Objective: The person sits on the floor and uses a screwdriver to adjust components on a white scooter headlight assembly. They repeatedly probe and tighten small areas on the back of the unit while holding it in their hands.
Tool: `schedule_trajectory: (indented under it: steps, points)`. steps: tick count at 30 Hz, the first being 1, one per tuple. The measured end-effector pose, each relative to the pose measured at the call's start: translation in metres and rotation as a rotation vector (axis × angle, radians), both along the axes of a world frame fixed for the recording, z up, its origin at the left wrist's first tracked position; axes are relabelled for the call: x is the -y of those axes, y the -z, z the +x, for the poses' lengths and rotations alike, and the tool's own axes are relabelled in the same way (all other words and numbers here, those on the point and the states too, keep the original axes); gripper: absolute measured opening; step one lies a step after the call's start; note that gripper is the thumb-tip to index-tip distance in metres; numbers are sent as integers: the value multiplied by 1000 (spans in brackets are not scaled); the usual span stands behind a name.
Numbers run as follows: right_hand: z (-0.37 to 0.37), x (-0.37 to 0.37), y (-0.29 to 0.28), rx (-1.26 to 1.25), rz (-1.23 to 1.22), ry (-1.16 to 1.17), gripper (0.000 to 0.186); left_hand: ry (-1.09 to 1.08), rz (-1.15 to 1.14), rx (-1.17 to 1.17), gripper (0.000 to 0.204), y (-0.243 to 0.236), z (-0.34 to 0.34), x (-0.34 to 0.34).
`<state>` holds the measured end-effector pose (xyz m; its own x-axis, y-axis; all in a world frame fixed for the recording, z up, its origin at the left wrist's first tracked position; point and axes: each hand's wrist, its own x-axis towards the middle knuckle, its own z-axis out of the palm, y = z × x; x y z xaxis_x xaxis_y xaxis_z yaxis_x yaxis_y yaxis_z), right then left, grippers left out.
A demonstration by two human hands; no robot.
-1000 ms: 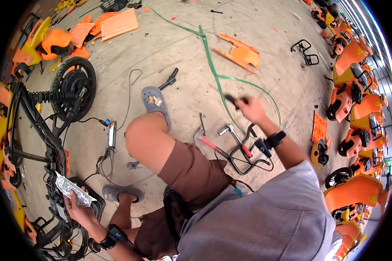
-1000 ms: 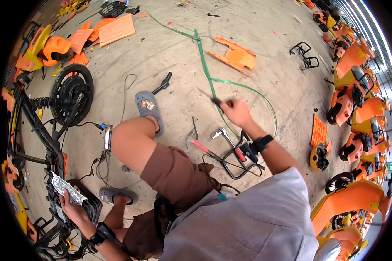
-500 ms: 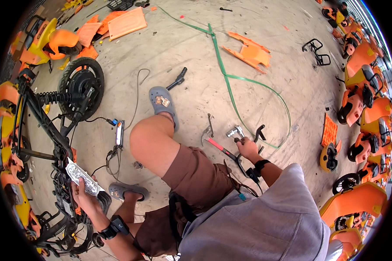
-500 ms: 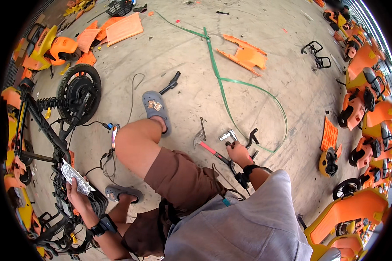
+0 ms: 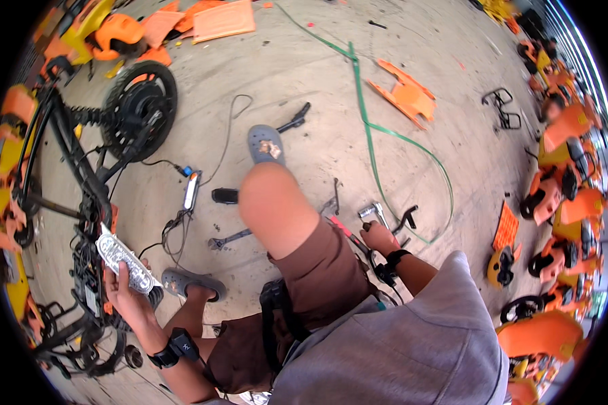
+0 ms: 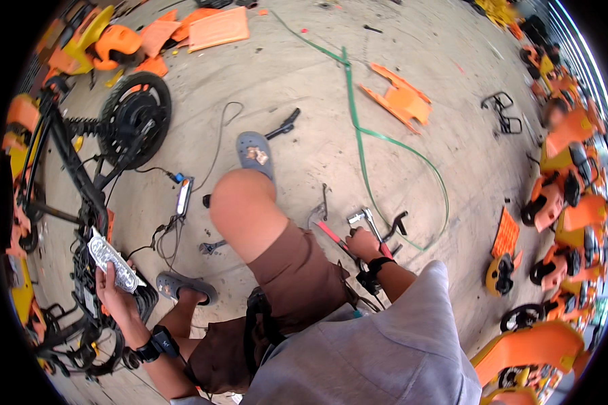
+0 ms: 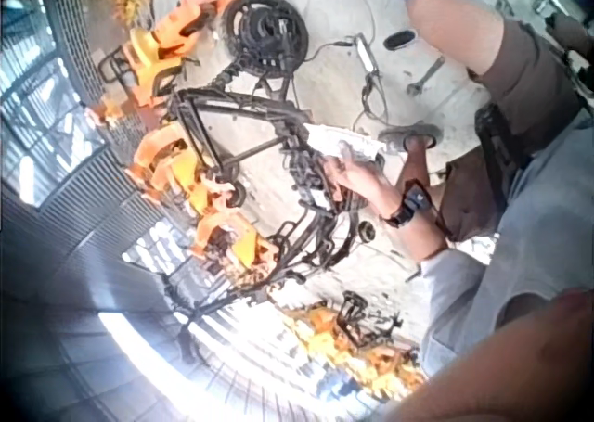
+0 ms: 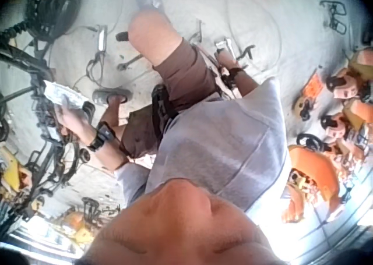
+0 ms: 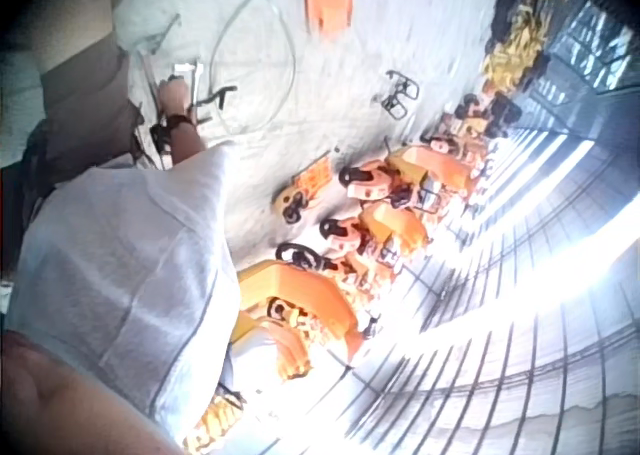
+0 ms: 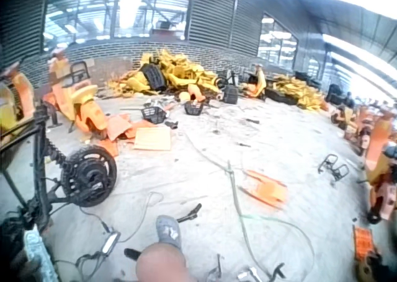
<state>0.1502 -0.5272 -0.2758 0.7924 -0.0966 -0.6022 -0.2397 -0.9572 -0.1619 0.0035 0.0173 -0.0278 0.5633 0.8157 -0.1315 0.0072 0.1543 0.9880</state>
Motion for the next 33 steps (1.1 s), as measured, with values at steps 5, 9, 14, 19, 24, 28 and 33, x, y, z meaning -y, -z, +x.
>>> schedule_trajectory:
  steps: [5, 9, 14, 19, 24, 28, 33]
  points:
    - [38, 12, 22, -15, -155, -149, 44, 5, 2, 82, 28, -15, 7, 17]
    - [44, -1, 12, -47, -146, -192, 45, -5, -78, 58, 23, -9, 2, 15]
    - [60, 14, 39, -50, -136, -251, 57, 43, -143, 55, 21, -12, 3, 22]
    - [71, 15, 55, -74, -143, -256, 66, 6, -155, 98, 22, -17, 4, 26]
    - [58, 0, 29, 43, -264, -280, 50, 2, -169, 100, 24, -19, 7, 23]
    - [60, -7, 34, 70, -244, -414, 44, -17, -161, 90, 20, -19, 6, 19]
    - [63, -23, 26, 65, -162, -258, 46, -12, -148, 94, 20, -22, 4, 23]
